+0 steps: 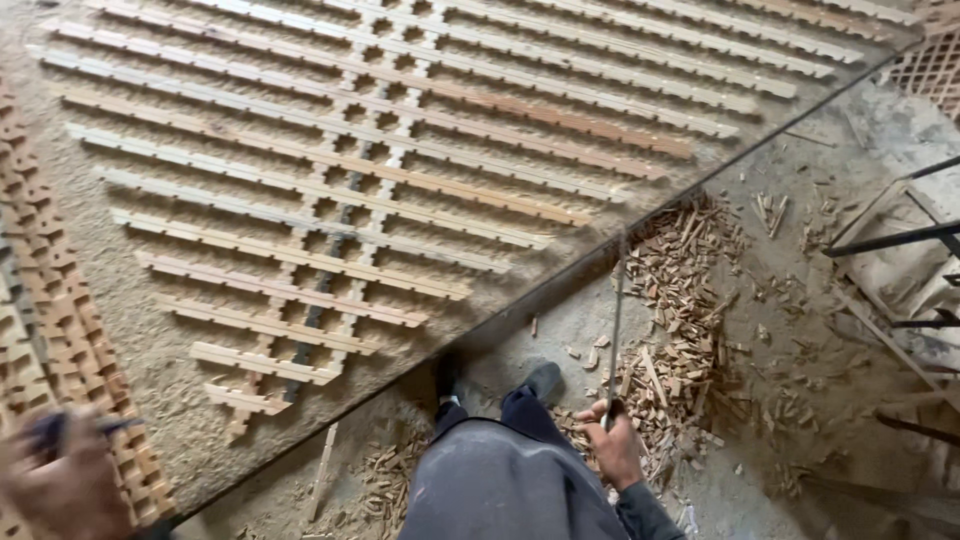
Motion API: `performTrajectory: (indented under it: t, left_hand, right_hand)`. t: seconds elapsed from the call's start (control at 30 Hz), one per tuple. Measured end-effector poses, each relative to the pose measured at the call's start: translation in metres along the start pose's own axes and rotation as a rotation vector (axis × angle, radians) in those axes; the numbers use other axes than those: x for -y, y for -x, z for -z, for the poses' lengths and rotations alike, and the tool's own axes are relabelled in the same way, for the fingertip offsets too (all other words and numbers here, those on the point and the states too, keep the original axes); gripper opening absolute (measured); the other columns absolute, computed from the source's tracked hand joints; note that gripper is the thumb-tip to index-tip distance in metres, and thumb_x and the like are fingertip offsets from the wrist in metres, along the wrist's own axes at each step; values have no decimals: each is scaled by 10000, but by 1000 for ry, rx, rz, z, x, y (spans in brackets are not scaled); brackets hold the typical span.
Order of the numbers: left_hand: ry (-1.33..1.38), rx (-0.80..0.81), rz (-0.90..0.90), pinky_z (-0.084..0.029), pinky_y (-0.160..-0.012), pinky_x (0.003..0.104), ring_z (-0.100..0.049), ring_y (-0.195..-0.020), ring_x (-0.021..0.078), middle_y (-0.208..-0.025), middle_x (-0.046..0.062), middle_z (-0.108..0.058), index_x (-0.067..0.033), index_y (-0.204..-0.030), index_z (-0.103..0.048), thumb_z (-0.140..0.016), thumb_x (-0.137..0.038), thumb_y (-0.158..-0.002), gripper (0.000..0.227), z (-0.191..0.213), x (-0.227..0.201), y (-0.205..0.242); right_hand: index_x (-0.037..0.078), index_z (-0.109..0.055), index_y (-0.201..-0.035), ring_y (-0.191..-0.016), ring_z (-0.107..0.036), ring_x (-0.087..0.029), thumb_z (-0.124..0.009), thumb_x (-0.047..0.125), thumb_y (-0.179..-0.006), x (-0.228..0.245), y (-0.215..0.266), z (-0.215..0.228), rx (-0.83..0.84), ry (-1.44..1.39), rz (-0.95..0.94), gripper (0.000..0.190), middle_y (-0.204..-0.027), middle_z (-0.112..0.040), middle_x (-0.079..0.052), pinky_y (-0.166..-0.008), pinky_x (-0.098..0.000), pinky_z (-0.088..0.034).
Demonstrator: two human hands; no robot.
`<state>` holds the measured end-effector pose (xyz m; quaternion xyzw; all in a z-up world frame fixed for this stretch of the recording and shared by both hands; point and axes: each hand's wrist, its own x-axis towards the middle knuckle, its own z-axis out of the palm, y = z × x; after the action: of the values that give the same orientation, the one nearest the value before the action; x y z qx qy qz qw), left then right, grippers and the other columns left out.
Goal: The person constructs a wooden lattice panel by laying out pre-cut wooden strips, sawing them to length using a hand saw, and assembling the interlocking pieces to form a decorative grid.
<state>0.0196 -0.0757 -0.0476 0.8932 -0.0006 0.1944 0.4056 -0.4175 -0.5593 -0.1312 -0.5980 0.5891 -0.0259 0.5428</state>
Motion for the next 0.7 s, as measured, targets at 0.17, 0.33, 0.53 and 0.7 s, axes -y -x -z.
performTrajectory:
  t: [0.17, 0.33, 0.53, 0.7]
  left_hand:
    - [245, 677, 106, -549, -949, 366, -669, -1063, 289, -1167, 173, -672, -116, -1174, -619, -766, -68, -859, 351, -122, -176, 109]
    - [557, 967, 824, -603, -665, 329, -667, -876, 215, -993, 118, -641, -94, -887, -599, -735, -99, -877, 136, -217, -259, 256]
    - [549, 1362, 867, -557, -671, 353, -614, -719, 191, -851, 98, -651, -85, -884, -613, -682, -201, -988, 170, -226, -349, 357]
    - [284, 1635, 747, -576, -618, 342, -618, -695, 163, -758, 100, -598, -88, -872, -624, -594, -382, -1021, 331, -220, -412, 376]
  right_hand:
    - [127, -630, -949, -856, -767, -215, -705, 115, -750, -20, -18, 36, -17, 3, 86, 213, -980, -827, -83, -835, -353, -586]
    - [135, -705, -964, -605, -504, -195, -642, 261, -913, -44, -35, 99, 12, 57, 192, 150, -722, -517, -43, -648, -401, -451]
    - [142, -715, -973, -645, -521, -189, -647, 253, -824, -94, -44, 173, -306, 8, 142, 197, -743, -562, -16, -676, -367, -459]
    - [69, -735, -980, -505, -400, -99, -645, 171, -870, -91, -26, 209, -457, -269, 222, 175, -675, -591, -13, -471, -306, -356]
